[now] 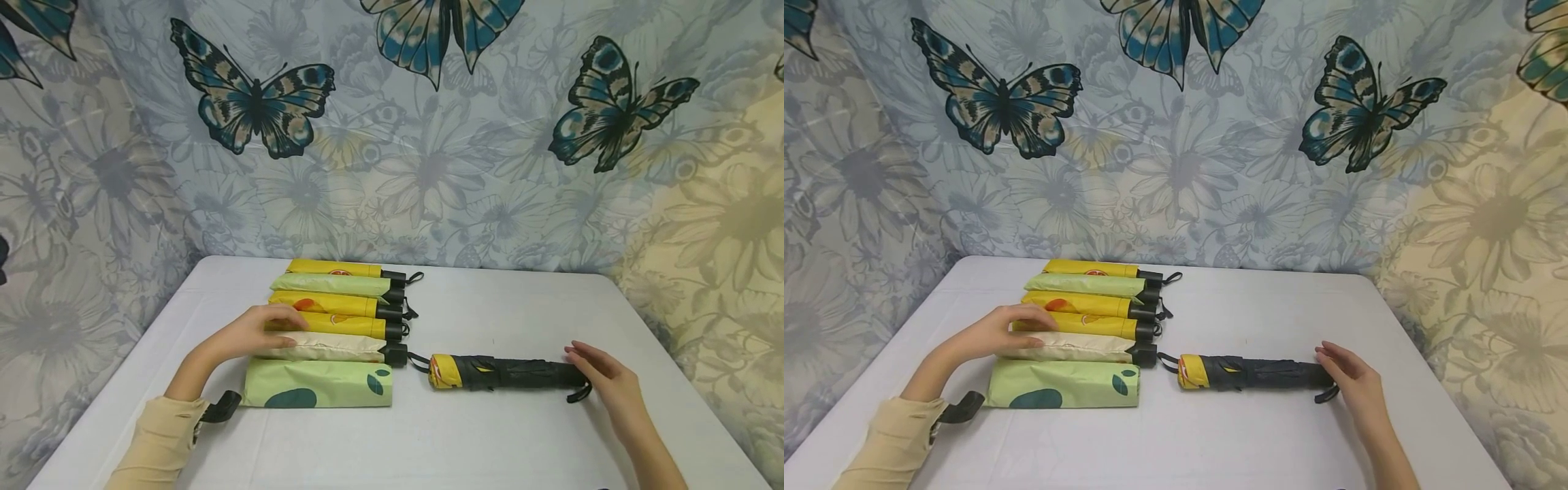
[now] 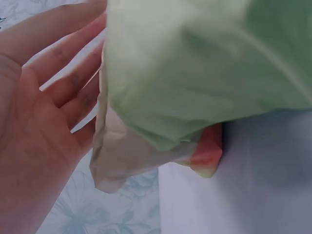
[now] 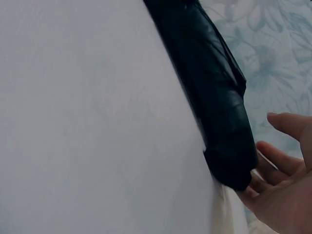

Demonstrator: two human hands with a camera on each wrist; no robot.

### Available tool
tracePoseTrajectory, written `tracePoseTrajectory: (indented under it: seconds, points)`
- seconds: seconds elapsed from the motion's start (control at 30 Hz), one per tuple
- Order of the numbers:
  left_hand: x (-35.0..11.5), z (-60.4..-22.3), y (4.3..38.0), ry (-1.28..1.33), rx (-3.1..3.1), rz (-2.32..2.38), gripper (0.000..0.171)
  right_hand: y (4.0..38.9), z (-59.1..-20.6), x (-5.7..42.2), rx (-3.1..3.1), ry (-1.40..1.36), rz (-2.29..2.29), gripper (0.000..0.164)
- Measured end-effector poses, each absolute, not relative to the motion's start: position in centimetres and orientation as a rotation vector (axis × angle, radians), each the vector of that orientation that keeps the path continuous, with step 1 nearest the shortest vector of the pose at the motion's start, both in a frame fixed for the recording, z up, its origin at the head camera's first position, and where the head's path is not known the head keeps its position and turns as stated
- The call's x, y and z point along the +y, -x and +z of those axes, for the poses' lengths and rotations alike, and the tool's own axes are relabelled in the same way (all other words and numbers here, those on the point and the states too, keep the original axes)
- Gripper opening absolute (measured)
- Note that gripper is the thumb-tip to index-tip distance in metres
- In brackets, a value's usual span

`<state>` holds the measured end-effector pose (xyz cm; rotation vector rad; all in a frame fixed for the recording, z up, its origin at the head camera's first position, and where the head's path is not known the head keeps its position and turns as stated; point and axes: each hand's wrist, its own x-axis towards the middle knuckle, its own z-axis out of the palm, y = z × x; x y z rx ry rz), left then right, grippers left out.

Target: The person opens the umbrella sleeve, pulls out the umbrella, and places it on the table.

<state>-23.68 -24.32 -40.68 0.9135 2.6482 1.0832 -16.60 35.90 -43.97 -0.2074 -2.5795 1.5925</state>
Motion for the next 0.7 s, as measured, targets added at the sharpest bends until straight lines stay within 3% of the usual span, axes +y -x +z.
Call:
tracePoseTrajectory:
  seconds: [0.7]
  points:
    - [-24.8,-41.4,23.8,-0.885,2.636,1.026,0.037,19.1,-42.2,30.9,-2.583,0.120,1.512,0.060]
